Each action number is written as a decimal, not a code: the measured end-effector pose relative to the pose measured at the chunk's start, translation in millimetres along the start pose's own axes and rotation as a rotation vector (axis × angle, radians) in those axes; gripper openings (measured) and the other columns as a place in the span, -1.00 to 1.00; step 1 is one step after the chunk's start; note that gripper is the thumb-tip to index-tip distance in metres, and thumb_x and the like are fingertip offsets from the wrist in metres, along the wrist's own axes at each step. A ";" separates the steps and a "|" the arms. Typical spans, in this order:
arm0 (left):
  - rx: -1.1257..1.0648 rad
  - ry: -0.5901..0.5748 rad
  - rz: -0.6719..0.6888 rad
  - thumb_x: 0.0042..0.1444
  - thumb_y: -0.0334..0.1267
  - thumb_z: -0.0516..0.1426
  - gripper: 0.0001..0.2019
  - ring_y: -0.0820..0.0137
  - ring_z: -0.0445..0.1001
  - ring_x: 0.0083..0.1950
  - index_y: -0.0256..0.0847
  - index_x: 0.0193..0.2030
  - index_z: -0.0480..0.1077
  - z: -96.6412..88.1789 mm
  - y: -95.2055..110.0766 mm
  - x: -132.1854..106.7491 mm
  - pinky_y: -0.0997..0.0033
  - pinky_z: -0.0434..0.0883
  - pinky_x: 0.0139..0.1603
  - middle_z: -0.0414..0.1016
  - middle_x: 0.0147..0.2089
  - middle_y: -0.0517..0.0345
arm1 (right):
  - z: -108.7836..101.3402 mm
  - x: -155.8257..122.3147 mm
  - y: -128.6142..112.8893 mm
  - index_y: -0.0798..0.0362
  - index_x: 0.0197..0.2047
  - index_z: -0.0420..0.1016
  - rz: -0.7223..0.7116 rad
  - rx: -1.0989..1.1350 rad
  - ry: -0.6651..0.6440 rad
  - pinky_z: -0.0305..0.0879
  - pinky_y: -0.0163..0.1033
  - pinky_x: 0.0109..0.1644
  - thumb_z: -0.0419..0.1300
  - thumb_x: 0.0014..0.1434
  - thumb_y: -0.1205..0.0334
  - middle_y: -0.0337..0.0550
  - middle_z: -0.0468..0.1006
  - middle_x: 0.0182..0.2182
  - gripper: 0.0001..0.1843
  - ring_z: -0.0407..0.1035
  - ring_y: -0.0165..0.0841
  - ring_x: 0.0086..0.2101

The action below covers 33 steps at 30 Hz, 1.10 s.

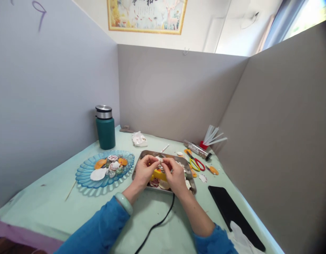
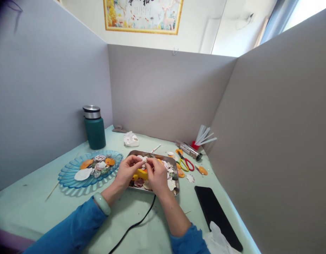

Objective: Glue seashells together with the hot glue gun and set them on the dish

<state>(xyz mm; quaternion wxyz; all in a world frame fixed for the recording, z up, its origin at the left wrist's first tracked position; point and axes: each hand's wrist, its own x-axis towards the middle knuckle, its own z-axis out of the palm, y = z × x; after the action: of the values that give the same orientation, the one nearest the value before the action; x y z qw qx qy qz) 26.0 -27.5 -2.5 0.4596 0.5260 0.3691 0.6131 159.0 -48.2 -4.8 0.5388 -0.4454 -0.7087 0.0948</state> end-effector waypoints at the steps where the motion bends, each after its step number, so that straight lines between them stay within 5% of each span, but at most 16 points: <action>1: 0.006 0.000 0.004 -0.13 -0.19 0.28 -0.80 0.45 0.39 -0.42 -0.25 -0.44 0.40 0.2 -0.4 0.1 0.49 0.35 -0.37 0.45 -0.47 0.19 | 0.5 0.0 0.7 0.04 -0.18 0.45 -0.001 -0.001 0.002 0.30 -0.27 -0.24 0.08 0.22 0.29 -0.16 0.54 -0.33 -0.85 0.42 -0.33 -0.34; 33: -0.035 0.021 -0.032 -0.13 -0.16 0.29 -0.77 0.46 0.41 -0.41 -0.27 -0.40 0.44 -1.1 -4.4 2.8 0.47 0.38 -0.34 0.49 -0.42 0.16 | -2.8 4.0 3.6 0.06 -0.09 0.39 0.052 -0.015 0.029 0.31 -0.27 -0.27 0.12 0.19 0.25 -0.16 0.52 -0.32 -0.80 0.39 -0.36 -0.39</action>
<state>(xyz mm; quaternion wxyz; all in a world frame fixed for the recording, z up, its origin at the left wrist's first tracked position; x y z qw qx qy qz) 25.7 -23.5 -6.0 0.4747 0.5054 0.3713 0.6175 163.2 -44.1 -3.1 0.5429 -0.4690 -0.6899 0.0969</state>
